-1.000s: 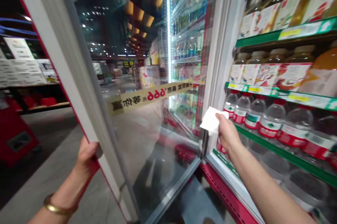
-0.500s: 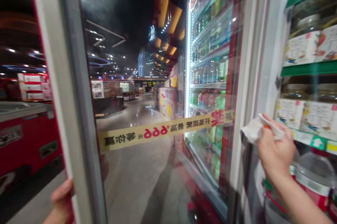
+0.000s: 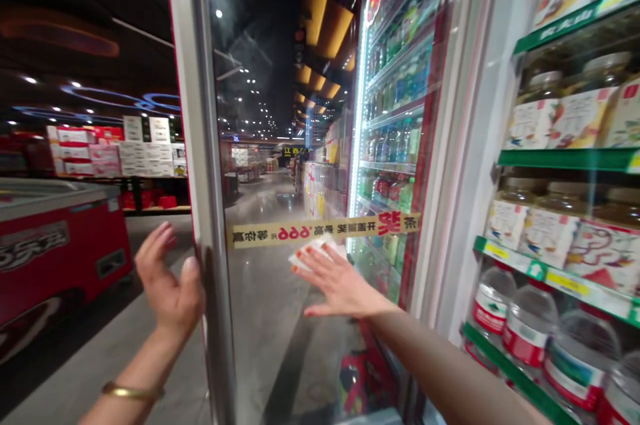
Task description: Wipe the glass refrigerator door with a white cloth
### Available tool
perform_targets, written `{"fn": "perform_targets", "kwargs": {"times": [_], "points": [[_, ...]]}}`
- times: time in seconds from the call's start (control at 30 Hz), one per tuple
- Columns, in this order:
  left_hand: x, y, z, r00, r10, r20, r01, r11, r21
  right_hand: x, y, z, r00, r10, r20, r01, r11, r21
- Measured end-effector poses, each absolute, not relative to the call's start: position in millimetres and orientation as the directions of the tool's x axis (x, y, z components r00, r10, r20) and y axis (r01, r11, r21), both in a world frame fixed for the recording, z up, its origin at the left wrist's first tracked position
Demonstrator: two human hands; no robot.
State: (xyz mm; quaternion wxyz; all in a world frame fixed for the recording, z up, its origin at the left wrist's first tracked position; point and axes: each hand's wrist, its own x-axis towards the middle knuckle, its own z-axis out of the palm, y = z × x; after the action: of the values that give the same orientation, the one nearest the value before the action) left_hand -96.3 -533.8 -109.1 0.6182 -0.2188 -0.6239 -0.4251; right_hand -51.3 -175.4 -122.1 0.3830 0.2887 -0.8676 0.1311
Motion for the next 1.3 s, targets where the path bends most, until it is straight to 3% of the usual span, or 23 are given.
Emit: {"fn": "perform_targets", "kwargs": {"times": [0.07, 0.13, 0.2, 0.27, 0.3, 0.33, 0.43, 0.47, 0.5, 0.63, 0.67, 0.7, 0.8, 0.87, 0.93, 1.03, 1.07, 1.1, 1.13, 1.2, 1.23, 1.27, 1.3], "points": [[-85.2, -512.5, -82.8, 0.106, 0.055, 0.993, 0.783, 0.611, -0.118, -46.8, -150.5, -118.3, -0.537, -0.406, 0.739, -0.604, 0.797, 0.000], [-83.2, -483.4, -59.9, 0.128, 0.356, 0.926, 0.743, 0.584, -0.327, -50.6, -113.0, -91.4, -0.491, -0.189, 0.850, -0.483, 0.872, -0.085], [-86.6, -454.9, -46.6, 0.044, 0.431, 0.901, 0.704, 0.626, -0.334, -59.8, -84.0, -62.1, -0.338, 0.127, 0.932, -0.318, 0.917, -0.240], [-88.6, -435.1, -43.8, -0.010, 0.386, 0.922, 0.652, 0.702, -0.287, -67.7, -75.5, -52.1, -0.191, 0.301, 0.934, -0.223, 0.914, -0.340], [-87.6, -429.6, -44.8, -0.010, 0.375, 0.927, 0.620, 0.729, -0.288, -69.8, -78.3, -56.4, -0.178, 0.281, 0.943, -0.210, 0.925, -0.315], [-85.3, -426.8, -46.3, 0.001, 0.382, 0.924, 0.585, 0.749, -0.311, -70.6, -83.5, -65.2, -0.210, 0.170, 0.963, -0.219, 0.952, -0.216], [-74.9, -427.6, -48.8, 0.043, 0.428, 0.903, 0.483, 0.782, -0.394, -67.6, -90.4, -92.6, -0.320, -0.306, 0.897, -0.280, 0.935, 0.219], [-71.8, -428.5, -48.6, 0.054, 0.443, 0.895, 0.466, 0.781, -0.415, -66.1, -85.1, -93.9, -0.338, -0.405, 0.850, -0.294, 0.903, 0.313], [-69.5, -428.9, -48.0, 0.064, 0.453, 0.889, 0.454, 0.780, -0.430, -65.0, -77.2, -89.4, -0.337, -0.414, 0.846, -0.276, 0.902, 0.331], [-67.3, -427.6, -46.4, 0.092, 0.445, 0.891, 0.427, 0.791, -0.439, -65.9, -67.1, -49.9, -0.180, 0.040, 0.983, -0.072, 0.996, -0.054], [-67.9, -427.6, -46.6, 0.097, 0.439, 0.893, 0.424, 0.793, -0.436, -66.1, -77.9, -47.5, -0.163, 0.068, 0.984, -0.060, 0.995, -0.078], [-68.8, -428.2, -47.0, 0.104, 0.435, 0.894, 0.426, 0.793, -0.435, -65.7, -92.8, -50.3, -0.182, 0.007, 0.983, -0.077, 0.997, -0.021], [-72.8, -431.7, -49.2, 0.134, 0.399, 0.907, 0.440, 0.796, -0.415, -62.9, -132.5, -70.0, -0.289, -0.452, 0.844, -0.257, 0.886, 0.386], [-76.7, -433.1, -50.9, 0.141, 0.364, 0.921, 0.447, 0.807, -0.387, -61.1, -129.4, -64.8, -0.289, -0.549, 0.785, -0.311, 0.829, 0.465], [-81.5, -432.0, -52.1, 0.136, 0.345, 0.929, 0.453, 0.812, -0.368, -60.8, -104.3, -33.5, -0.268, -0.381, 0.885, -0.248, 0.915, 0.318], [-88.5, -428.4, -53.3, 0.134, 0.328, 0.935, 0.463, 0.814, -0.352, -66.1, -80.4, 21.8, -0.171, 0.163, 0.972, -0.111, 0.977, -0.183], [-90.1, -428.3, -53.9, 0.137, 0.316, 0.939, 0.467, 0.815, -0.343, -68.5, -85.5, 28.8, -0.148, 0.225, 0.963, -0.102, 0.965, -0.242], [-91.2, -429.4, -55.0, 0.142, 0.307, 0.941, 0.476, 0.812, -0.337, -70.8, -96.7, 27.4, -0.149, 0.178, 0.973, -0.115, 0.974, -0.196], [-91.7, -431.7, -56.8, 0.147, 0.301, 0.942, 0.490, 0.805, -0.334, -72.7, -111.4, 19.1, -0.173, 0.013, 0.985, -0.150, 0.988, -0.039], [-91.6, -439.7, -63.7, 0.135, 0.294, 0.946, 0.516, 0.794, -0.321, -75.2, -138.0, -4.4, -0.225, -0.472, 0.852, -0.282, 0.869, 0.407], [-91.5, -444.7, -68.8, 0.115, 0.288, 0.951, 0.521, 0.797, -0.304, -75.9, -144.3, -11.3, -0.238, -0.629, 0.740, -0.336, 0.768, 0.545], [-91.8, -449.4, -74.8, 0.091, 0.280, 0.956, 0.519, 0.806, -0.286, -76.2, -144.1, -10.8, -0.245, -0.692, 0.679, -0.355, 0.715, 0.602], [-92.5, -453.4, -81.3, 0.069, 0.271, 0.960, 0.508, 0.819, -0.268, -76.1, -138.2, -1.9, -0.256, -0.668, 0.699, -0.336, 0.739, 0.584]]}}
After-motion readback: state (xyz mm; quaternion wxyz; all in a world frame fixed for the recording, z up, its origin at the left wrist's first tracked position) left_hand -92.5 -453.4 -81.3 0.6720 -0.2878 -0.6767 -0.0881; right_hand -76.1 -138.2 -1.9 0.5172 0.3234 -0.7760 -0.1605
